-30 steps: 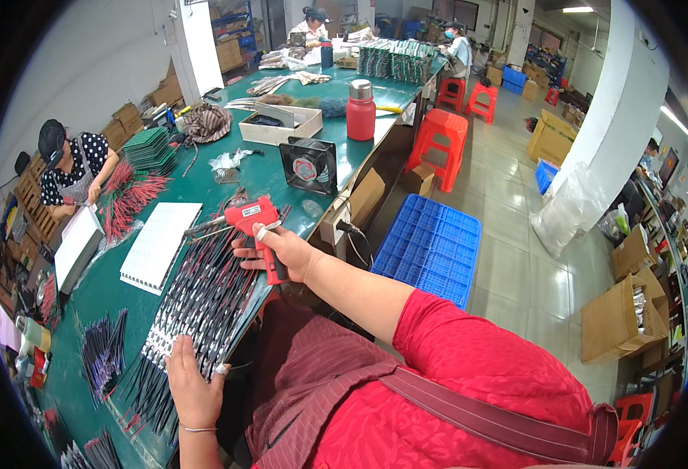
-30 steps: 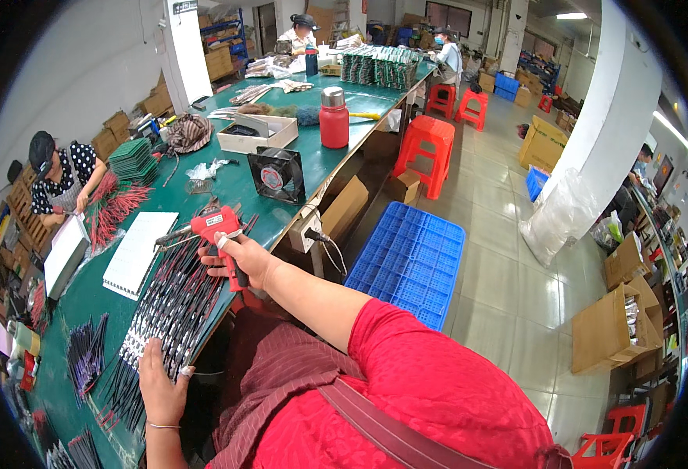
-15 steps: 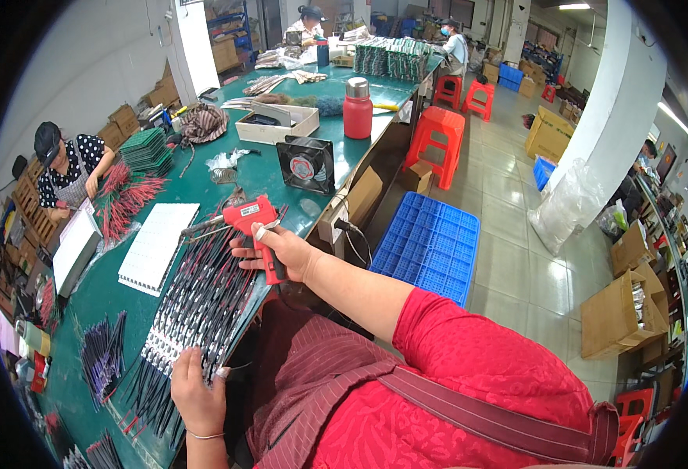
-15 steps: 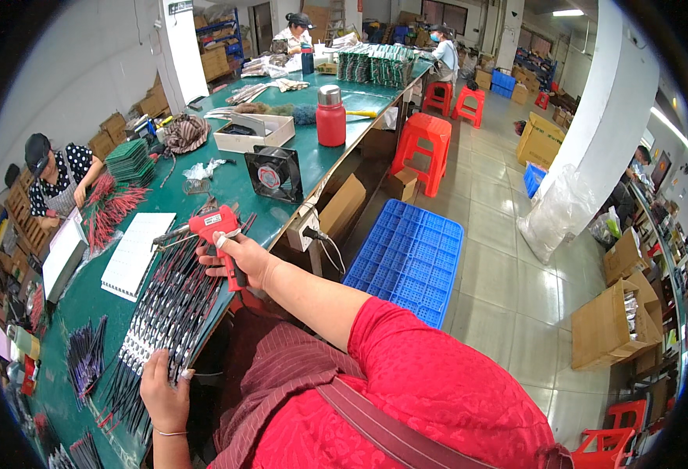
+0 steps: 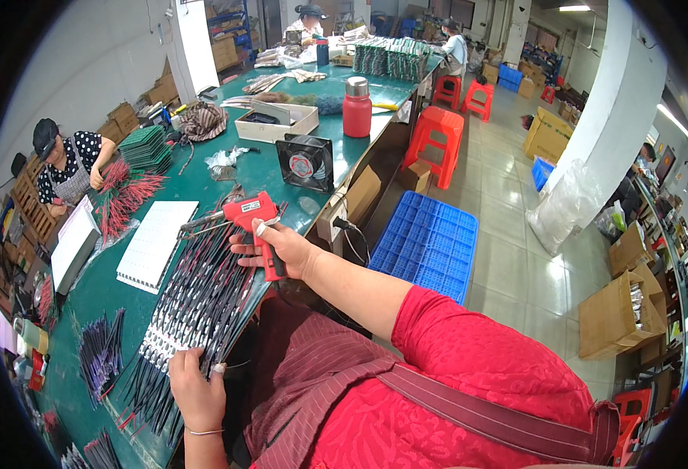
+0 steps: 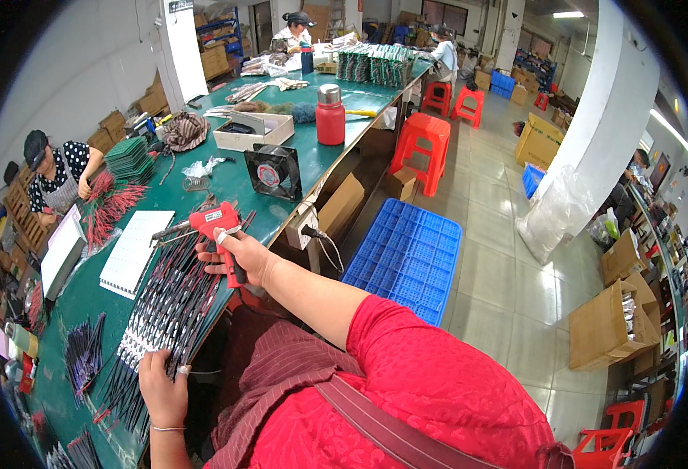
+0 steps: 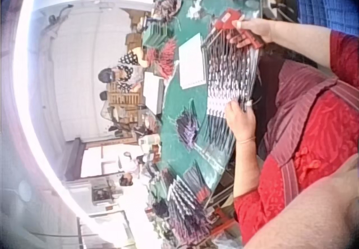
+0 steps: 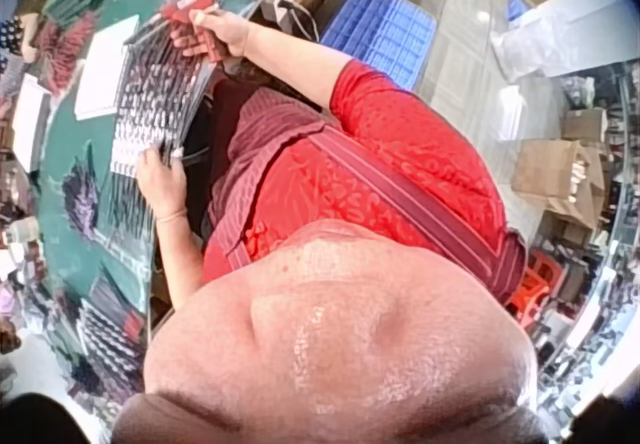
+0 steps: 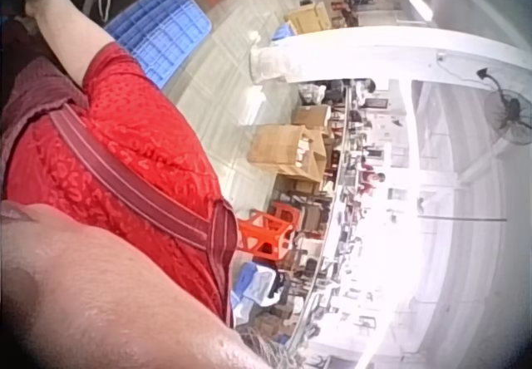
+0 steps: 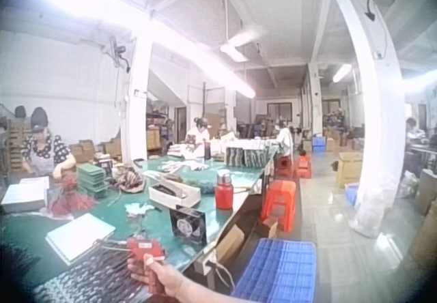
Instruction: The person solders wires onto an LED circuit sheet using a soldering gun, aligns additional wires on the sheet, and places the soldering gun down on the table.
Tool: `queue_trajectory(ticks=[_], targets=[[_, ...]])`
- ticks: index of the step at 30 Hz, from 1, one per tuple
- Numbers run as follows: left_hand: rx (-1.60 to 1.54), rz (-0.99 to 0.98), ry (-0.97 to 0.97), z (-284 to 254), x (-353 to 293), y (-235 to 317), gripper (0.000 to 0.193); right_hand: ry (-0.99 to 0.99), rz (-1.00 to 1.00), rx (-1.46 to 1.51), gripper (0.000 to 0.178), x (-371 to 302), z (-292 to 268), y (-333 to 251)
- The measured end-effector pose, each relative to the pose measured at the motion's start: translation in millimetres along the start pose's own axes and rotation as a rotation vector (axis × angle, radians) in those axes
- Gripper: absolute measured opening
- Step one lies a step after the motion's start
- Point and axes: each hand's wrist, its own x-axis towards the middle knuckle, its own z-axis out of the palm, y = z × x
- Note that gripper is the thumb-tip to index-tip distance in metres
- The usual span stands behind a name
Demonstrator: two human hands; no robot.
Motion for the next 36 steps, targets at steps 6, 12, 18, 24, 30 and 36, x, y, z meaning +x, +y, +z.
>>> queue_trajectory(ticks=[6,12,18,24,30,36], targets=[[-0.090,-0.058,0.034,3.9,-2.0,-1.1,0.032,-0.028,0.003,0.027,0.048,0.4,-2.4,-1.0],[-0.162,0.015,0.066,2.5,-3.5,-2.6,0.021,-0.032,0.000,0.017,0.050,0.2,-3.6,-0.1],[-0.113,0.064,0.066,3.2,-3.4,-3.2,0.024,-0.027,-0.004,0.016,0.049,0.3,-1.6,0.6],[-0.173,0.030,0.042,4.9,-5.4,-8.1,0.024,-0.023,0.002,0.026,0.048,0.6,-2.0,-0.8],[-0.138,0.082,0.050,2.9,-5.3,0.0,0.020,-0.024,-0.007,0.024,0.048,-0.5,-0.3,-1.1],[-0.174,0.076,0.082,0.8,-6.9,-1.4,0.018,-0.021,-0.006,0.015,0.044,-0.5,1.1,-0.9]])
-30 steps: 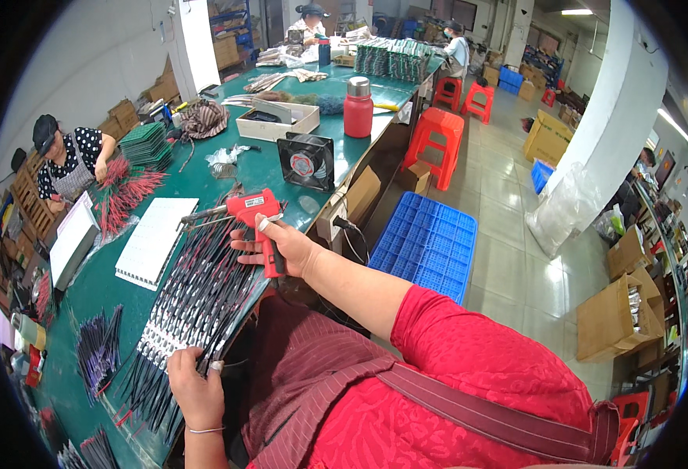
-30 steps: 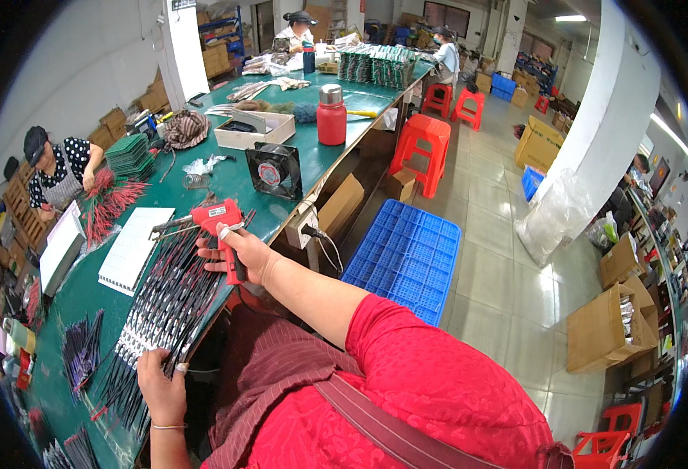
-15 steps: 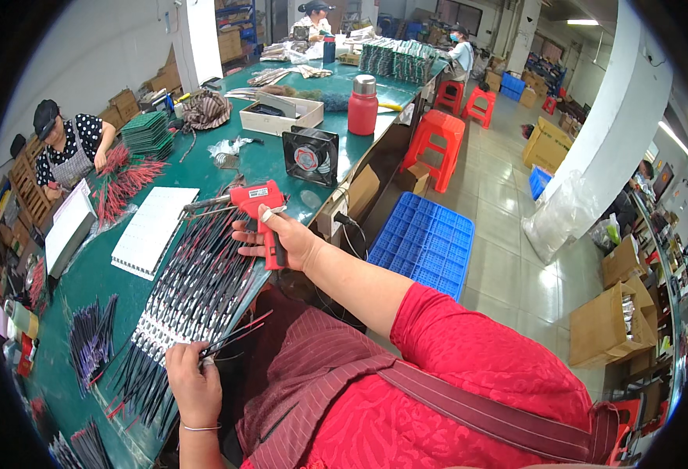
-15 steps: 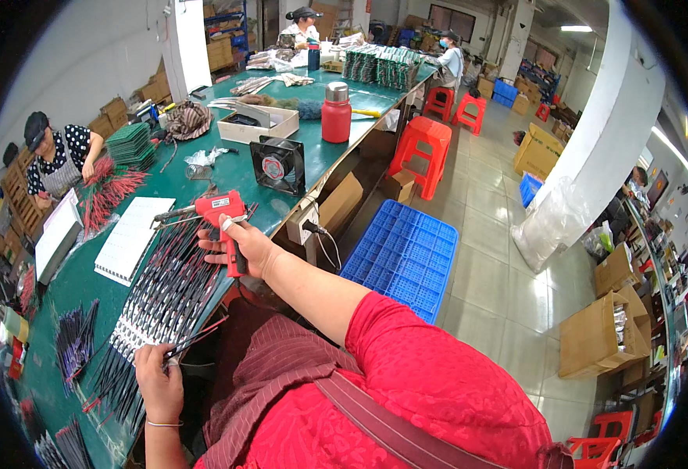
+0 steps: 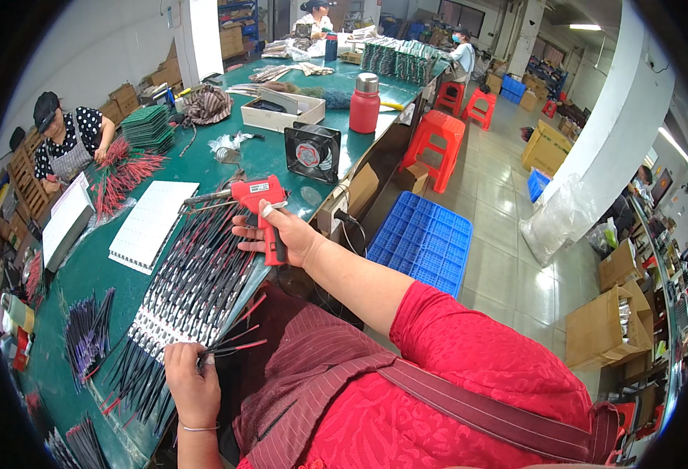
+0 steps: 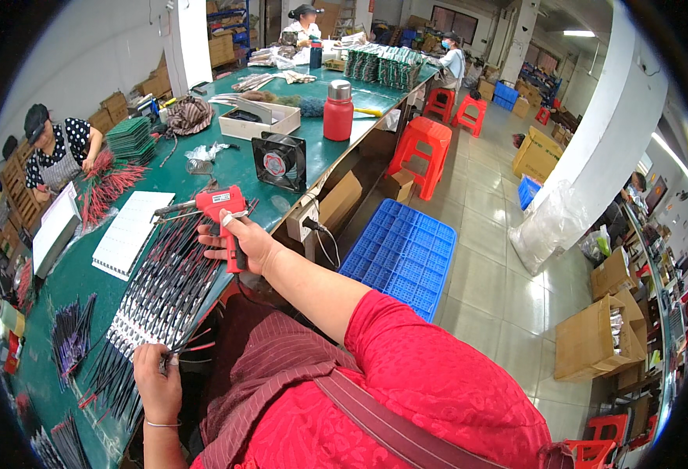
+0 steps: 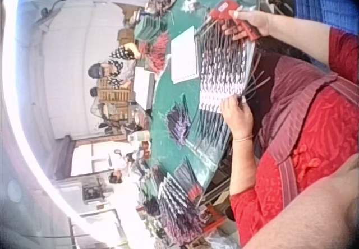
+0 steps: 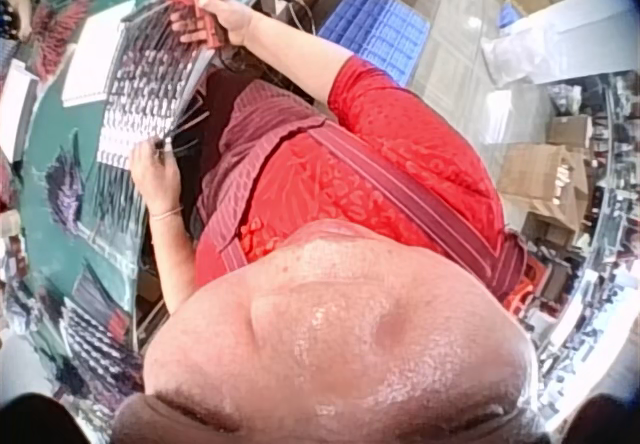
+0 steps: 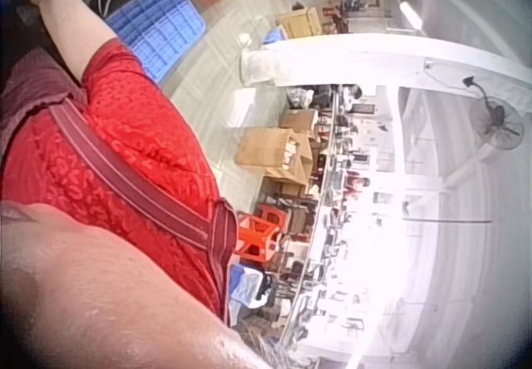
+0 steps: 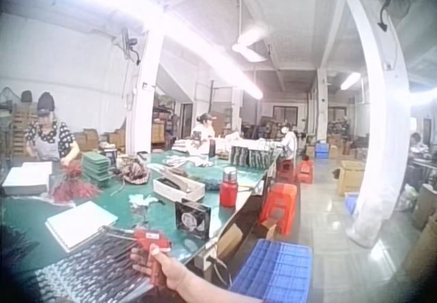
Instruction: The person solders wires onto an LED circuit sheet using a soldering gun, aligns additional wires on the sheet, and places the soldering gun down on the table.
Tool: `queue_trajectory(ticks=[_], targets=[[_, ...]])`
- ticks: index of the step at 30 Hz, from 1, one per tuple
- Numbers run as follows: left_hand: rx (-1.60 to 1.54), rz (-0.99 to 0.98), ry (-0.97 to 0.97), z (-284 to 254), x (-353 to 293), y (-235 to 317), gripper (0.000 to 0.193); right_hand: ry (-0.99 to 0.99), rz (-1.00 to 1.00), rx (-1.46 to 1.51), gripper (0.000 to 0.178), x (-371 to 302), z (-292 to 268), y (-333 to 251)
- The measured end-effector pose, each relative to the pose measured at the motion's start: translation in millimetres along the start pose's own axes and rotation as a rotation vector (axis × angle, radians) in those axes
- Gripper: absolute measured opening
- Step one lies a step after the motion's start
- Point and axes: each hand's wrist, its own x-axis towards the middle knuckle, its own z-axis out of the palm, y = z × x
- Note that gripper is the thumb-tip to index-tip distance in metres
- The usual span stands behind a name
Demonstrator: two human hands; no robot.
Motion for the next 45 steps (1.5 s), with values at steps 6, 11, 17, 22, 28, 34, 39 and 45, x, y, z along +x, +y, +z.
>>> queue_trajectory(ticks=[6,11,17,22,28,34,39,45], targets=[[-0.198,-0.114,0.070,1.6,-11.7,-12.6,0.018,0.021,0.006,-0.003,0.044,-0.2,2.2,0.5],[-0.368,-0.218,0.092,-6.1,-18.6,-15.1,0.013,0.019,0.000,-0.013,0.043,-0.1,1.6,0.5],[-0.348,-0.182,0.097,-25.0,-28.0,-16.1,0.005,0.025,-0.002,-0.018,0.043,-0.1,2.7,0.2],[-0.355,-0.211,0.091,-45.6,-38.3,-15.6,0.003,0.033,0.000,-0.018,0.042,0.8,1.8,1.2],[-0.243,-0.062,-0.146,-76.1,-52.8,-23.6,0.015,0.007,0.004,-0.020,0.050,2.8,-2.7,1.8],[-0.204,-0.036,-0.197,-102.4,-64.7,-27.6,0.014,0.030,-0.002,-0.002,0.041,2.0,0.6,2.2],[-0.332,-0.261,-0.256,-135.9,-77.6,-31.8,0.015,0.022,0.011,-0.021,0.048,2.0,0.1,1.3],[-0.006,-0.512,-0.376,-181.4,-58.4,6.3,0.016,0.024,0.007,-0.034,0.048,1.6,-2.9,1.9]])
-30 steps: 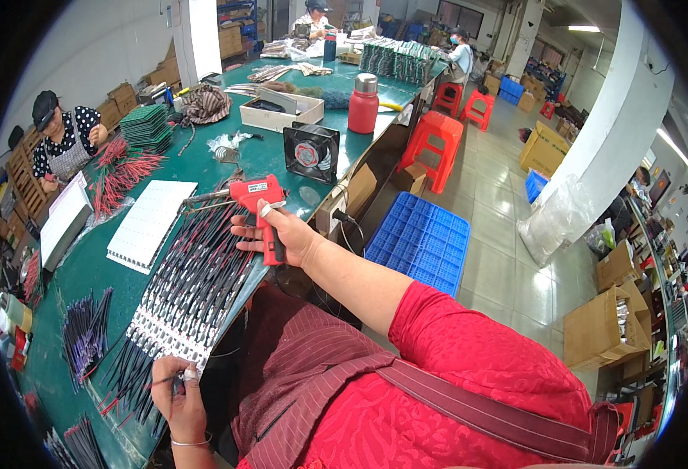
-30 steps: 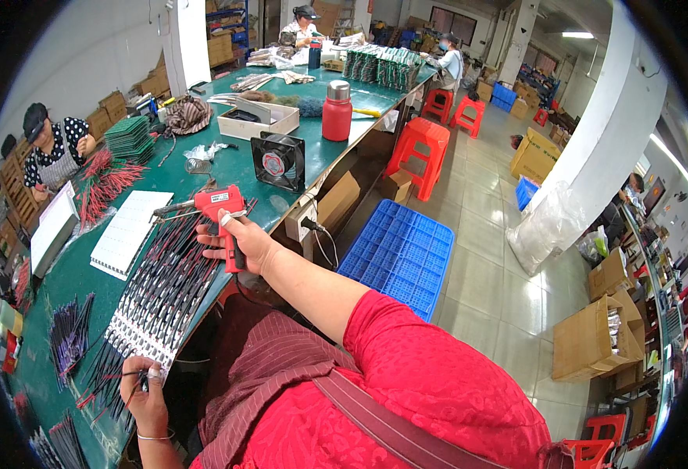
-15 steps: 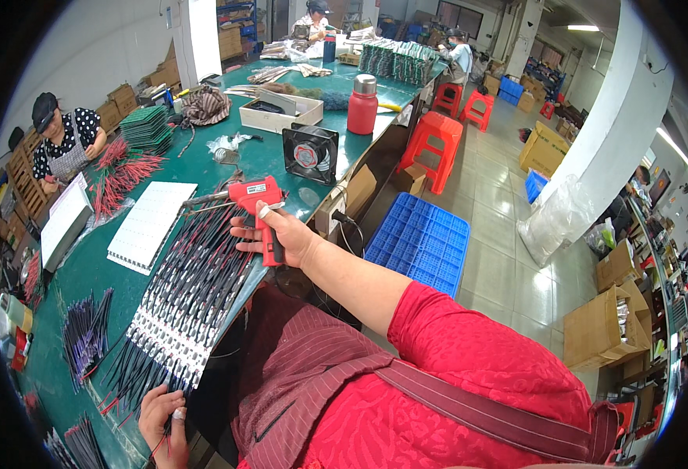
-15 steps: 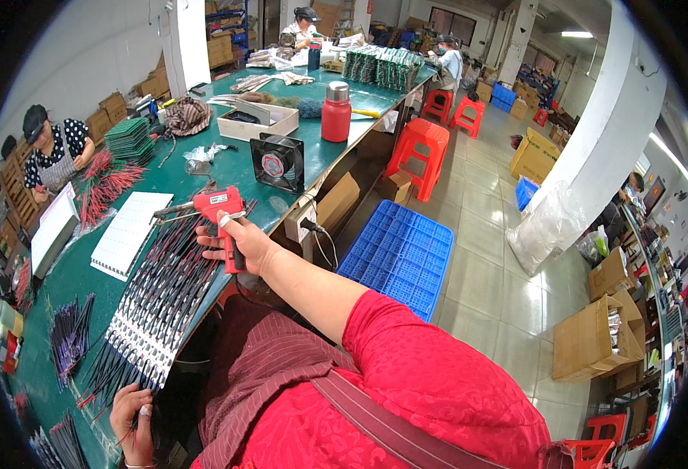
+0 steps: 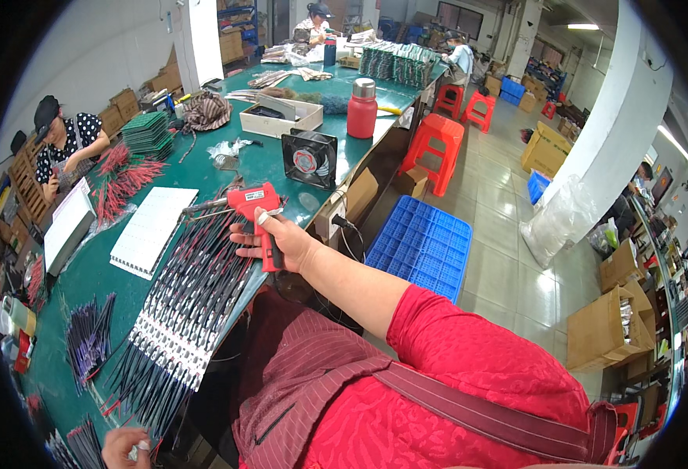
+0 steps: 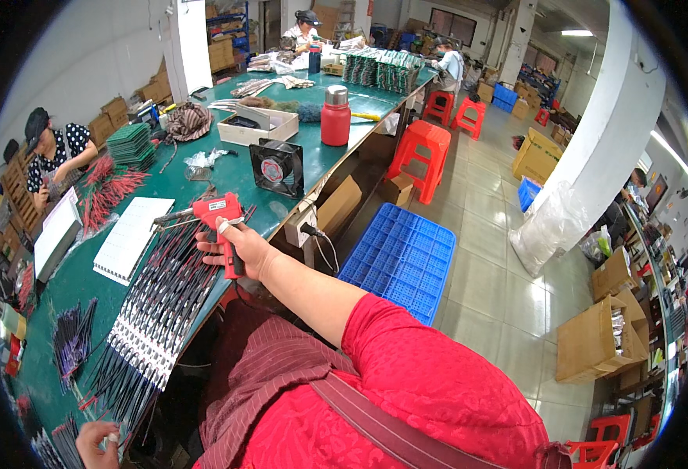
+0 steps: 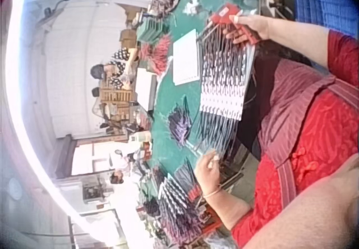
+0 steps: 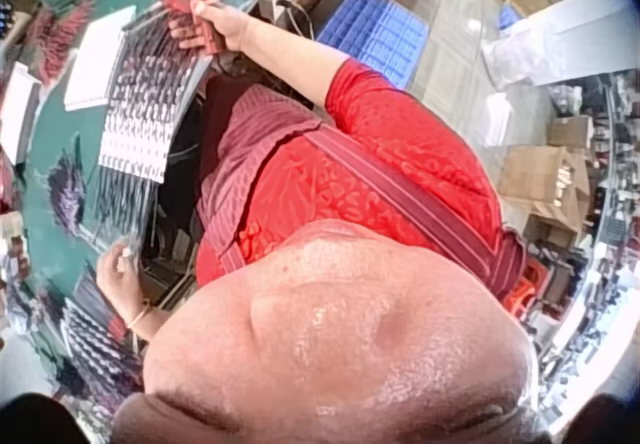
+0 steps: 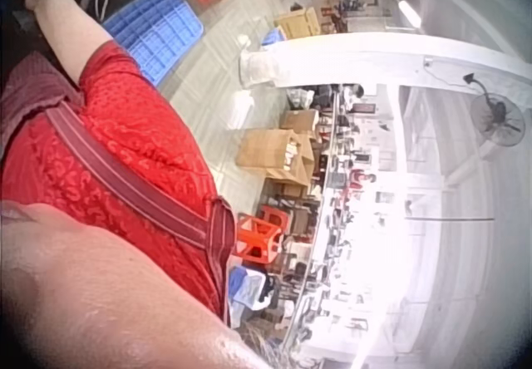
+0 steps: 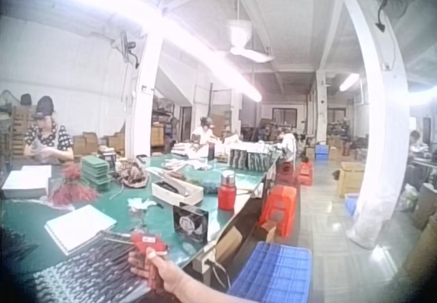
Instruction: The person solders wires onto an LED circuit sheet using a soldering gun, aligns additional wires on the sheet, and places the soldering gun down on the table.
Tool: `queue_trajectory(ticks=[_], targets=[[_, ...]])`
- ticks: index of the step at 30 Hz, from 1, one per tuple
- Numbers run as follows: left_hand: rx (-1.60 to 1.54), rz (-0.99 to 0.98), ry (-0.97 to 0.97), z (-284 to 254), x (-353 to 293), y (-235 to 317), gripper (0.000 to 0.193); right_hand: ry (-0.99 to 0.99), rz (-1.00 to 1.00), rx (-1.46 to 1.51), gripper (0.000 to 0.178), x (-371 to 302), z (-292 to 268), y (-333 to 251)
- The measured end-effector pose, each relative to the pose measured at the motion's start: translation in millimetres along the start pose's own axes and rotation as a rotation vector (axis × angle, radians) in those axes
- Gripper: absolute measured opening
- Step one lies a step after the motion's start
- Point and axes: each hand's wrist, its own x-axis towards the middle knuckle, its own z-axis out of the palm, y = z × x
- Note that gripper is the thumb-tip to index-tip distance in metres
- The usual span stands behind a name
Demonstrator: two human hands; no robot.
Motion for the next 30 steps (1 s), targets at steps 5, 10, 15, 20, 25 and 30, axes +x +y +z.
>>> queue_trajectory(ticks=[5,10,15,20,25,30], targets=[[0.345,0.435,0.479,14.2,3.7,83.2,0.016,0.011,-0.004,0.016,0.044,-1.8,3.5,-1.1],[0.451,0.540,0.115,95.5,39.6,110.9,0.068,-0.047,0.009,0.037,0.048,2.4,0.4,2.0],[0.550,0.230,0.081,139.4,72.0,37.2,0.104,-0.015,0.009,0.018,0.047,0.9,4.4,2.2],[0.503,0.277,0.159,148.0,70.0,29.5,0.111,0.008,-0.007,0.014,0.042,0.0,4.1,-3.1],[0.484,0.267,0.149,148.5,68.3,27.5,0.109,-0.010,-0.007,0.010,0.046,-1.7,5.0,-1.4],[0.469,0.310,0.145,143.1,65.2,25.1,0.106,-0.001,-0.009,0.028,0.045,-2.6,4.7,-1.4]])
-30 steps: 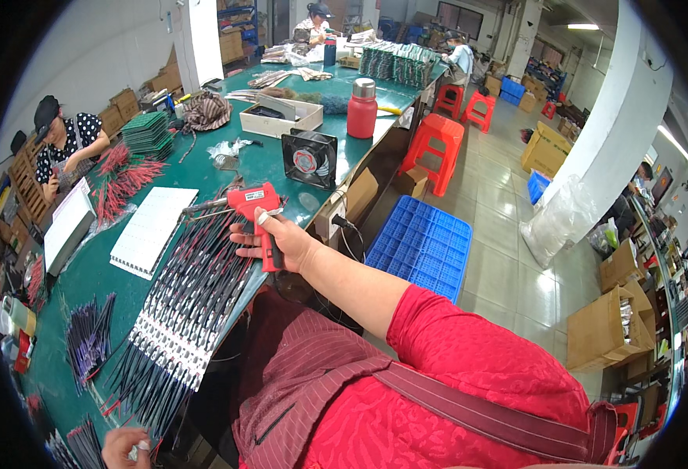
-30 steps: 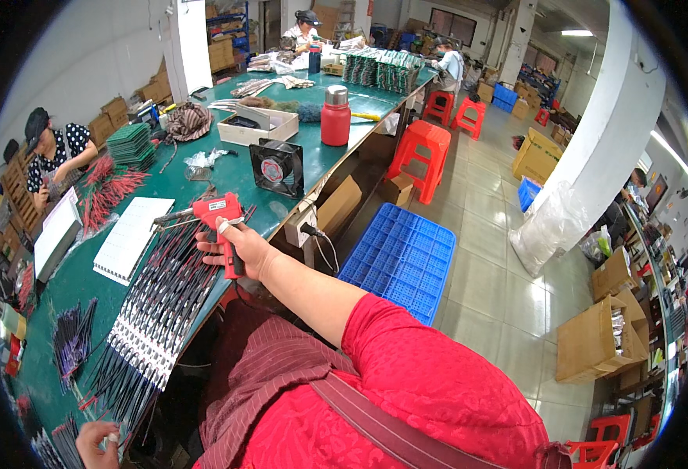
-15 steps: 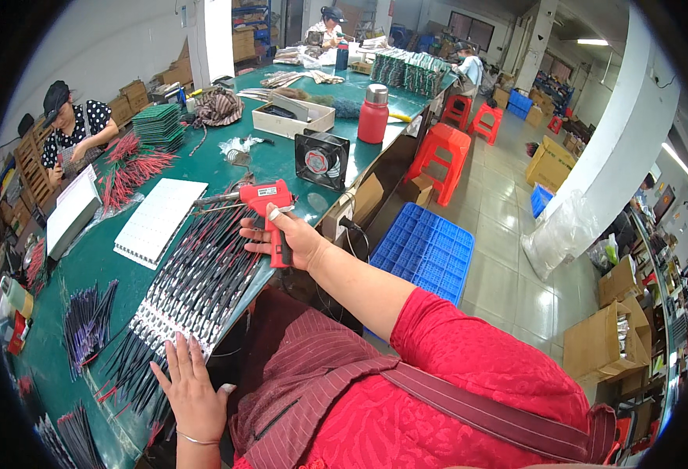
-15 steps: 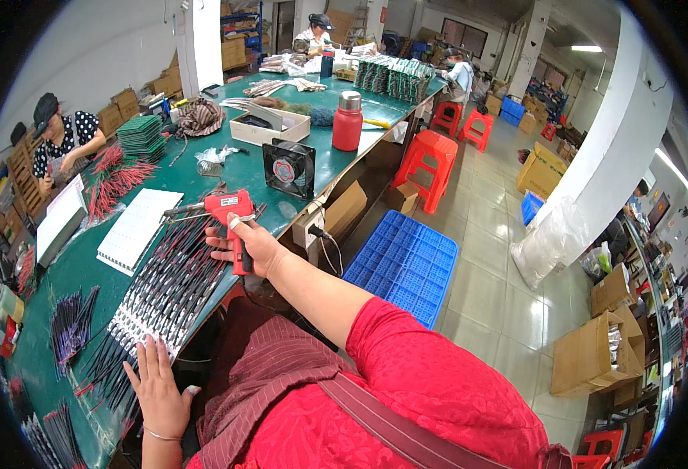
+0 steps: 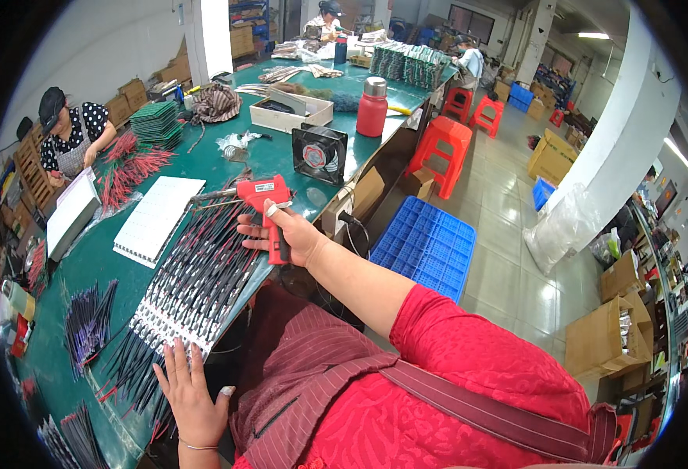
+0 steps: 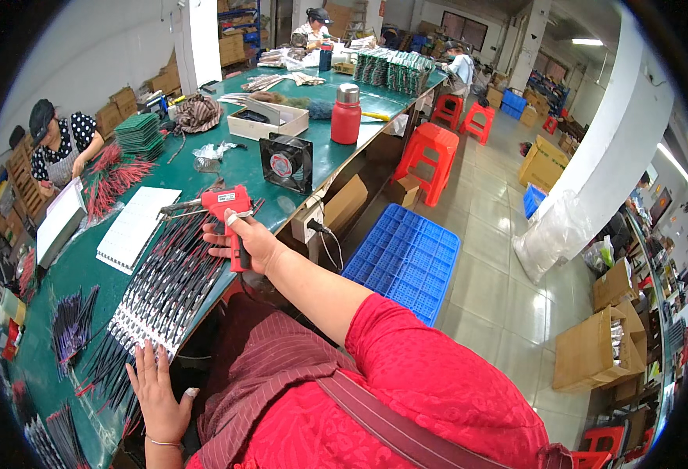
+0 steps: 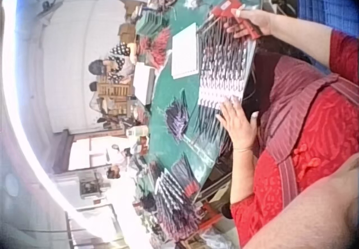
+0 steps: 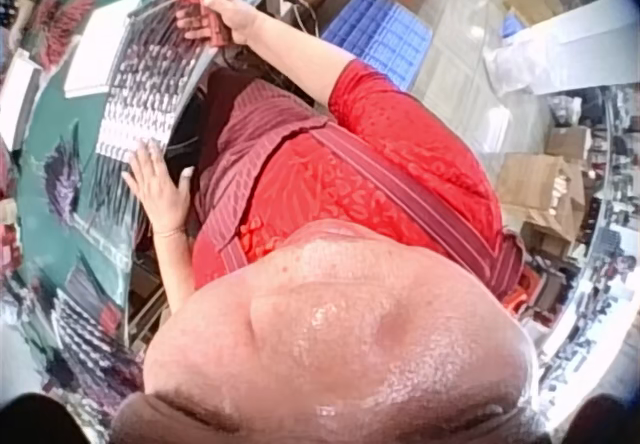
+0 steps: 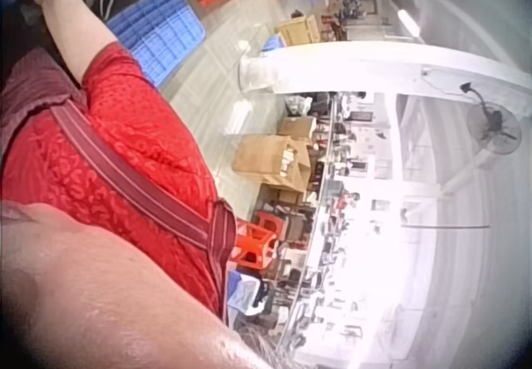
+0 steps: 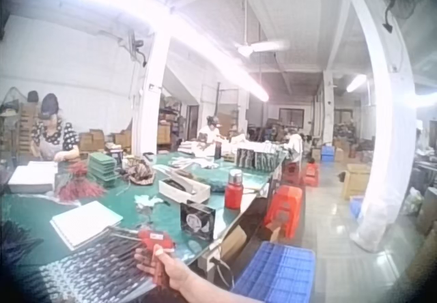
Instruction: The person solders wires onto an LED circuit sheet using a soldering gun, aligns additional wires on the sheet, and places the soldering gun down on the table.
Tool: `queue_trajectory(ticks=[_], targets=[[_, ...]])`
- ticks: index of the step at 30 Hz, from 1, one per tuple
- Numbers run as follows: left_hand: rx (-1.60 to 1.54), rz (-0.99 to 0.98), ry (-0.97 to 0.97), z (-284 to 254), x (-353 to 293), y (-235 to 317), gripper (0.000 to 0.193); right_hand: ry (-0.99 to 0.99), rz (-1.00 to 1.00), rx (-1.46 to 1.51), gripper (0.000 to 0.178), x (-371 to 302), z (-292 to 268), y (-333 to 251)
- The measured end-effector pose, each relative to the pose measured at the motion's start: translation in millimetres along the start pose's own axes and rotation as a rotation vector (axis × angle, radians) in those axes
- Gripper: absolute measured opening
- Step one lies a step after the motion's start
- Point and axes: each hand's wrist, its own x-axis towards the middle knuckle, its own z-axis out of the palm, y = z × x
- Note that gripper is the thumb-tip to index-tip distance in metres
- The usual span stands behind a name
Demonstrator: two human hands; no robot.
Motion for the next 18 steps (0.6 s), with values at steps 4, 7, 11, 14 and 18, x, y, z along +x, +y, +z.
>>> queue_trajectory(ticks=[4,7,11,14,18], targets=[[-0.004,0.015,0.003,-0.5,-1.1,-0.9,0.102,-0.011,-0.002,0.008,0.044,0.5,-0.1,1.1],[-0.003,0.006,0.002,-2.1,-1.0,0.2,0.099,-0.011,0.003,0.005,0.044,1.2,0.2,1.4],[-0.068,-0.035,-0.080,-18.6,11.2,-1.0,0.090,-0.006,0.008,-0.007,0.044,0.8,-1.3,0.3],[-0.099,-0.048,-0.140,-28.2,26.3,-3.7,0.078,-0.026,0.001,-0.014,0.050,1.2,-3.9,-1.4],[0.079,0.044,0.141,-12.9,25.8,-13.4,0.080,-0.026,0.001,-0.013,0.047,-0.6,-0.8,-0.6]])
